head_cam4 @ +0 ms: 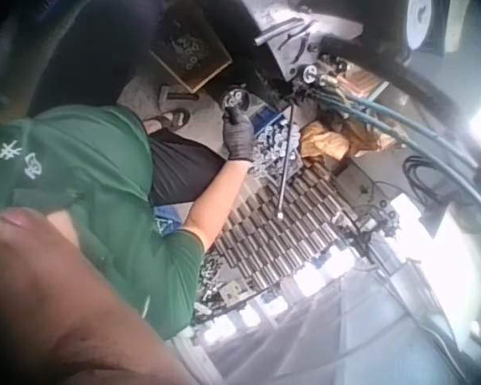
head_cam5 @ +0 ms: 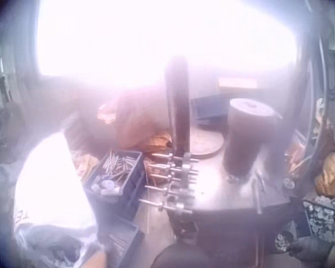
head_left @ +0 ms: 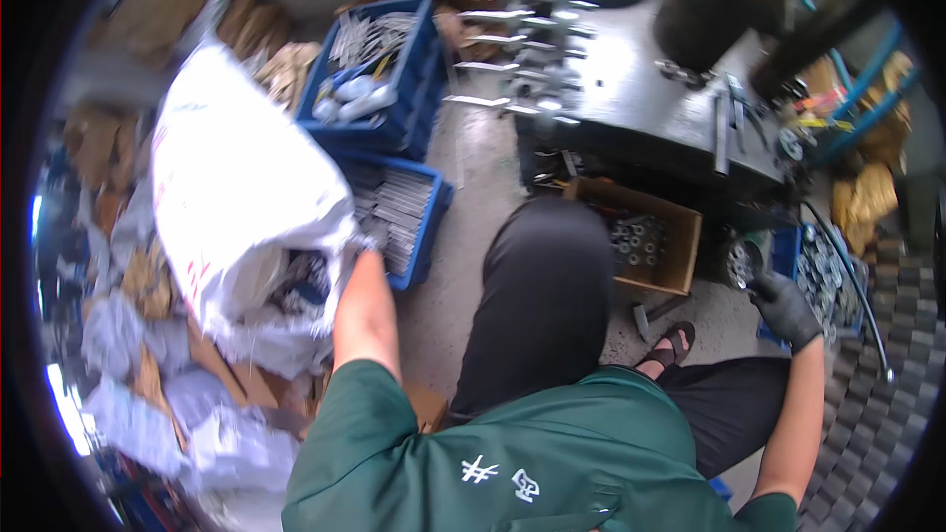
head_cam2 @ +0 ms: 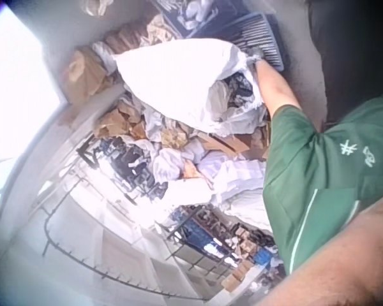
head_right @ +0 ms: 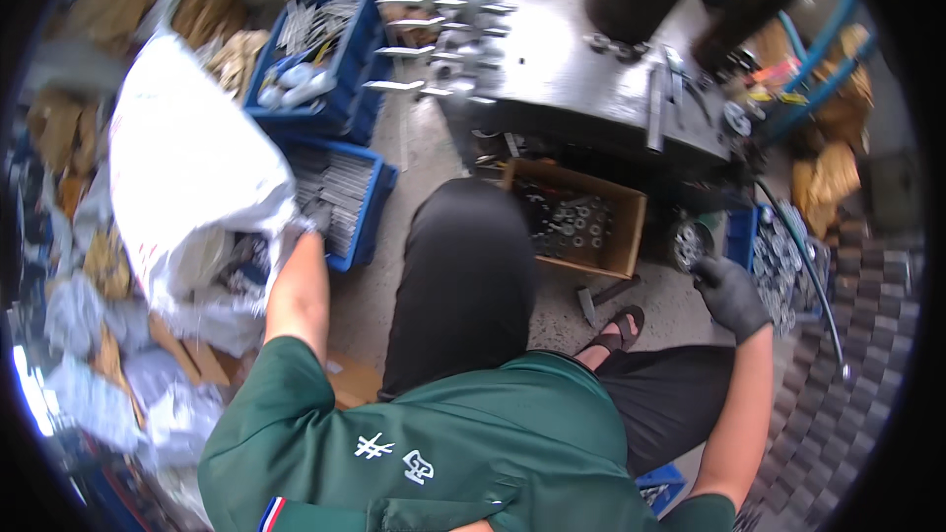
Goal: Manually assembling and inspecting small metal components using an industrial press machine.
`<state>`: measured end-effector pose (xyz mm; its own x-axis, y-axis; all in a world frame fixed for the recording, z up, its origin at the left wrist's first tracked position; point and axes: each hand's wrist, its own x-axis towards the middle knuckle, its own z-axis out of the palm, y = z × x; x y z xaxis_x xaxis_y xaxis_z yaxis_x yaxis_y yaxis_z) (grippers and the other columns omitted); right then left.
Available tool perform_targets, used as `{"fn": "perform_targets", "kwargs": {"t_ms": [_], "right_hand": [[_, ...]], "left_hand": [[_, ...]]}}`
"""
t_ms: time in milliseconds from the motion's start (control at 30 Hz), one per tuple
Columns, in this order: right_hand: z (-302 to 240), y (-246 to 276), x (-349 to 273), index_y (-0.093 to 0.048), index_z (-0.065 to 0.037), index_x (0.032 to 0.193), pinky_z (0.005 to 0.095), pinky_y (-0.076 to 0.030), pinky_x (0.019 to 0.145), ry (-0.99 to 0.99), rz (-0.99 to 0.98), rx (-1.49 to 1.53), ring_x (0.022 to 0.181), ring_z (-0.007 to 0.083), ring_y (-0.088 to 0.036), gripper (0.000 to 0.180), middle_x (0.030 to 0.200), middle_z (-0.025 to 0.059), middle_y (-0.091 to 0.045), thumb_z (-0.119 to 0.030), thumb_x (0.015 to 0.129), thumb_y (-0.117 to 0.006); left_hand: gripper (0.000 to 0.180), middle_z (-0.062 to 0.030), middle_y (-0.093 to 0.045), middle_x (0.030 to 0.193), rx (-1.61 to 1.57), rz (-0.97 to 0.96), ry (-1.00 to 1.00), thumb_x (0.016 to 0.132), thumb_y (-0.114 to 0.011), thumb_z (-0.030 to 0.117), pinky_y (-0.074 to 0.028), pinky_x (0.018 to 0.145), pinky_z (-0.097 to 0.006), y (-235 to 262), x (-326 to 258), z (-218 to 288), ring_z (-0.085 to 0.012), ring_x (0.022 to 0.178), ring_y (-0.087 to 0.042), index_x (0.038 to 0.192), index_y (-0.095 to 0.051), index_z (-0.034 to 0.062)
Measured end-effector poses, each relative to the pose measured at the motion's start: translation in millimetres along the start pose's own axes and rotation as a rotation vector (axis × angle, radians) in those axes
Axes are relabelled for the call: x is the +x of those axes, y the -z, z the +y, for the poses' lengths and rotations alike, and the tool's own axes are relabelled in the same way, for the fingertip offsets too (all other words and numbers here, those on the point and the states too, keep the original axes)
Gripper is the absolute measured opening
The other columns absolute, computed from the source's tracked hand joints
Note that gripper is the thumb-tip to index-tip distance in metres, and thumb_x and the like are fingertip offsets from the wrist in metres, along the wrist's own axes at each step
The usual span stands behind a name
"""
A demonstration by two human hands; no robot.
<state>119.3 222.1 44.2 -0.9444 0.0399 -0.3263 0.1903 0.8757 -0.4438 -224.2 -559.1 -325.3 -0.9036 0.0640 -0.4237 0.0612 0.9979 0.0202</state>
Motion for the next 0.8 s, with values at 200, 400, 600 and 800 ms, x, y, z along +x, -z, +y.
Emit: {"fn": "perform_targets", "kwargs": {"t_ms": [200,400,600,800], "right_hand": [[13.2,-1.3,4.8,-0.069,-0.008,0.112,0.0488,-0.052,0.086,-0.025,-0.077,-0.066,0.096,0.0406,-0.066,0.026,0.099,0.0214,-0.069,-0.012,0.087,-0.061],[20.3,-4.1,-2.7,-0.072,-0.013,0.116,0.0476,-0.053,0.090,-0.187,-0.115,-0.093,0.103,0.0366,-0.069,0.034,0.108,0.0184,-0.072,-0.010,0.084,-0.059],[5.2,9.0,-9.4,-0.074,-0.015,0.116,0.0465,-0.053,0.089,-0.155,-0.068,-0.150,0.100,0.0376,-0.068,0.035,0.106,0.0157,-0.073,-0.012,0.082,-0.063],[25.6,1.2,-10.5,-0.075,-0.014,0.114,0.0464,-0.053,0.089,-0.069,-0.033,-0.132,0.101,0.0373,-0.068,0.034,0.103,0.0159,-0.073,-0.011,0.082,-0.063]], "left_hand": [[0.070,-0.0282,-0.059,0.138,-0.388,0.080,0.145,0.086,-0.065,0.031,-0.045,0.108,-0.045,-12.8,4.6,-18.9,-0.0420,0.124,-0.058,0.145,-0.046,-0.0024],[0.053,-0.0234,-0.070,0.114,-0.329,0.190,0.085,0.085,-0.072,0.031,-0.053,0.092,-0.044,-14.7,39.6,-21.6,-0.0391,0.101,-0.067,0.123,-0.064,-0.0041],[0.031,-0.0174,-0.070,0.095,0.326,-0.162,-0.214,0.090,-0.060,0.013,-0.054,0.073,-0.041,1.3,-1.6,17.9,-0.0289,0.081,-0.067,0.118,-0.068,0.0010],[0.022,-0.0122,-0.068,0.092,-0.744,-0.238,-0.041,0.094,-0.052,0.006,-0.053,0.072,-0.039,-30.7,-48.2,36.4,-0.0244,0.083,-0.065,0.111,-0.066,0.0027]]}}
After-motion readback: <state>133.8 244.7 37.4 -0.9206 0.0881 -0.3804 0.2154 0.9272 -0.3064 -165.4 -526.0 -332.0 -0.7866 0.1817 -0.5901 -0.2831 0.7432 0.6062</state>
